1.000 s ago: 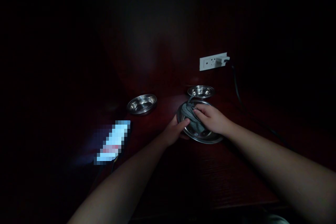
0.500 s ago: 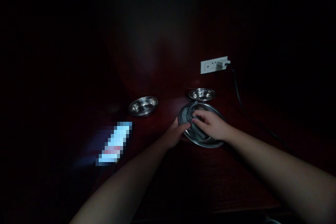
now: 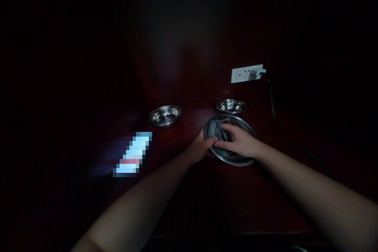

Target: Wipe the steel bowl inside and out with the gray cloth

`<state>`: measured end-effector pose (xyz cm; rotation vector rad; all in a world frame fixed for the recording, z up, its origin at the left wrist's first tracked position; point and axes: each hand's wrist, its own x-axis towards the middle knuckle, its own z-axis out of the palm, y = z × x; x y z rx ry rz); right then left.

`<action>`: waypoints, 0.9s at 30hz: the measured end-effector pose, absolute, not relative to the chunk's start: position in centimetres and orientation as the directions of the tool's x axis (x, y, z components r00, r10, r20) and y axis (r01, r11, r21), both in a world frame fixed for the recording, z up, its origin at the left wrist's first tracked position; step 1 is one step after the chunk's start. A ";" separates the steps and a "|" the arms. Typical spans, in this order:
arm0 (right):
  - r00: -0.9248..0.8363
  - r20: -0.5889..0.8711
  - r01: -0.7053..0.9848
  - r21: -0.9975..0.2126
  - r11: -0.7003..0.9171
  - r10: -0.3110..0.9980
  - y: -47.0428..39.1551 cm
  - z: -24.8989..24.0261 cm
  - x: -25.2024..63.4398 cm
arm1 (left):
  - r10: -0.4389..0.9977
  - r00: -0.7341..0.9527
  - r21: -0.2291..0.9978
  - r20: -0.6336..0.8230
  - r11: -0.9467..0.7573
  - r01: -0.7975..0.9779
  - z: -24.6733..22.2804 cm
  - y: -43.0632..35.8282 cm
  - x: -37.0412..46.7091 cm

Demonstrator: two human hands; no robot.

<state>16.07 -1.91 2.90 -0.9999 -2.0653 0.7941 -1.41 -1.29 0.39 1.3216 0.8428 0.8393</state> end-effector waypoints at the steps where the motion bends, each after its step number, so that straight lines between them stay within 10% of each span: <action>1: -0.466 0.335 0.448 -0.709 0.545 0.819 -2.0 3.0 16.0 | 0.890 0.454 0.997 -0.040 0.063 -0.035 0.4 -1.3 -1.4; 27: -0.230 0.382 0.274 -0.857 0.436 0.895 -1.4 3.6 16.7 | 0.882 0.469 0.994 -0.041 0.083 -0.070 1.3 -1.8 -1.3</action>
